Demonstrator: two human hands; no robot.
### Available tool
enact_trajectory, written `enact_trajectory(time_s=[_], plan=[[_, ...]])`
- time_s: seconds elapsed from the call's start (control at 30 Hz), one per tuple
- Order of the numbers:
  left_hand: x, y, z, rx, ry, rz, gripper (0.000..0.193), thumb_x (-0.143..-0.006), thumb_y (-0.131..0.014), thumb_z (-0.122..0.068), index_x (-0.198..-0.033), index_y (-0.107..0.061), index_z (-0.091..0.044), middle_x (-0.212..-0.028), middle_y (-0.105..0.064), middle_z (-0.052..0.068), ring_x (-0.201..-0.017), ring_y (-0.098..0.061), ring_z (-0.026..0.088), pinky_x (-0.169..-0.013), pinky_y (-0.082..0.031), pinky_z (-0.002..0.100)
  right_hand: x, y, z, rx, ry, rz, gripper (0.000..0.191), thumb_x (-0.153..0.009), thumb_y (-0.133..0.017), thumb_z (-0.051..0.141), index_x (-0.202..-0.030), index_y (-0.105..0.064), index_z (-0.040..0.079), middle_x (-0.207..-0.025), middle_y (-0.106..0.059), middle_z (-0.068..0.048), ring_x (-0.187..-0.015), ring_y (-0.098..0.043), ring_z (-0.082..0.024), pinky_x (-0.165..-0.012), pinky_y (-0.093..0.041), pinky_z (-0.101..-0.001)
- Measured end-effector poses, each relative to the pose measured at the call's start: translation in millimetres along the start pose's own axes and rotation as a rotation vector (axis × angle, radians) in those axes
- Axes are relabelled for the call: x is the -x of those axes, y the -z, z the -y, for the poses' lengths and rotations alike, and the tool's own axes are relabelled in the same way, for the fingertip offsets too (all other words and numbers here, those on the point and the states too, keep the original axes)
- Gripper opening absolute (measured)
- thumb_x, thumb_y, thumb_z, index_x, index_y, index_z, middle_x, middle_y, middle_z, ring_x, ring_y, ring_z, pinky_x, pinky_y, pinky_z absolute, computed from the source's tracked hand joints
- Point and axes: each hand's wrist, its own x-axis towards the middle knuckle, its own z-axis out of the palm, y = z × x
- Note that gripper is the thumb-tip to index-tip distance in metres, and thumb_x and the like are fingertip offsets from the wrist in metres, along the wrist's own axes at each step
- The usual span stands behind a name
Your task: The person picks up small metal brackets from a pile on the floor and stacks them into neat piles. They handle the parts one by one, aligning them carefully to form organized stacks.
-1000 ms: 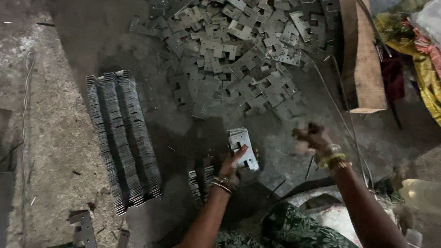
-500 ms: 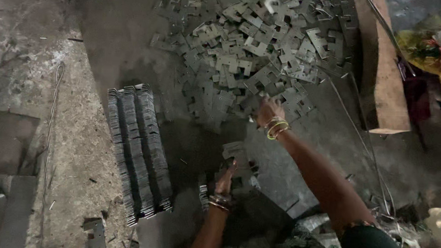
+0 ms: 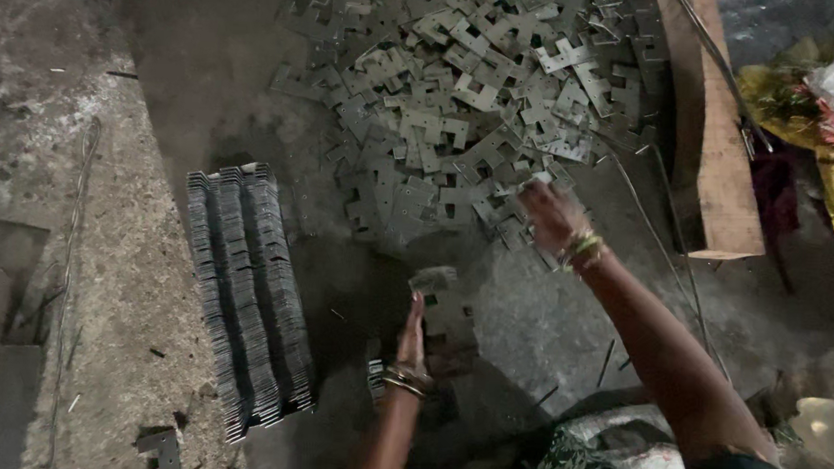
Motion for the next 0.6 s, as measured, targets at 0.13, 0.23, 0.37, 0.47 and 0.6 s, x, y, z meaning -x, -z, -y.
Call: enact_trajectory(time_s=[0.13, 0.23, 0.37, 0.47, 0.6], plan=[[-5.8, 1.0, 11.7, -0.126, -0.112, 0.038, 0.103, -0.086, -0.044, -0.081, -0.164, -0.021, -0.019, -0.174, -0.009, 0.000, -0.158, -0.004, 0.020, -0.126, -0.008, 0.043, -15.9, -27.8, -30.3, 0.087, -0.063, 0.374, 0.040, -0.100, -0.056, 0.023, -0.139, -0.063, 0.022, -0.134, -0.069, -0.004, -0.113, -0.067, -0.022, -0.090, -0.059, -0.0367], [6.1, -1.6, 10.6, -0.056, 0.039, -0.009, 0.103, -0.084, -0.043, -0.082, -0.164, -0.020, -0.021, -0.173, -0.011, 0.000, -0.159, -0.013, 0.024, -0.126, -0.016, 0.050, 16.5, -44.8, -24.0, -0.065, 0.031, 0.021, 0.037, -0.096, -0.058, 0.028, -0.131, -0.066, 0.020, -0.126, -0.070, -0.008, -0.100, -0.069, -0.027, -0.084, -0.059, -0.0440], [21.8, -7.4, 10.4, -0.068, 0.143, 0.027, 0.101, -0.082, -0.037, -0.082, -0.164, -0.015, -0.028, -0.173, -0.009, -0.003, -0.158, -0.010, 0.025, -0.124, -0.017, 0.056, 67.4, -47.9, -10.4, 0.007, 0.068, 0.078, 0.030, -0.096, -0.056, 0.029, -0.120, -0.066, 0.014, -0.127, -0.066, -0.017, -0.092, -0.071, -0.027, -0.073, -0.061, -0.0425], [15.1, -9.3, 21.3, -0.207, 0.100, 0.069, 0.095, -0.086, -0.036, -0.078, -0.164, -0.015, -0.028, -0.172, -0.008, -0.003, -0.158, -0.007, 0.023, -0.124, -0.014, 0.055, 93.4, -33.9, -3.3, -0.001, -0.094, 0.368, 0.030, -0.101, -0.050, 0.025, -0.122, -0.064, 0.010, -0.118, -0.071, -0.015, -0.099, -0.073, -0.026, -0.077, -0.062, -0.0405], [-11.7, -10.0, 38.6, -0.148, -0.026, 0.184, 0.086, -0.100, -0.037, -0.069, -0.164, -0.018, -0.014, -0.172, -0.015, 0.004, -0.159, -0.014, 0.027, -0.127, -0.016, 0.051, 124.2, -19.0, 8.7, -0.167, 0.251, -0.344, 0.039, -0.094, -0.052, 0.009, -0.132, -0.063, 0.007, -0.122, -0.070, -0.017, -0.111, -0.071, -0.032, -0.093, -0.061, -0.0426]])
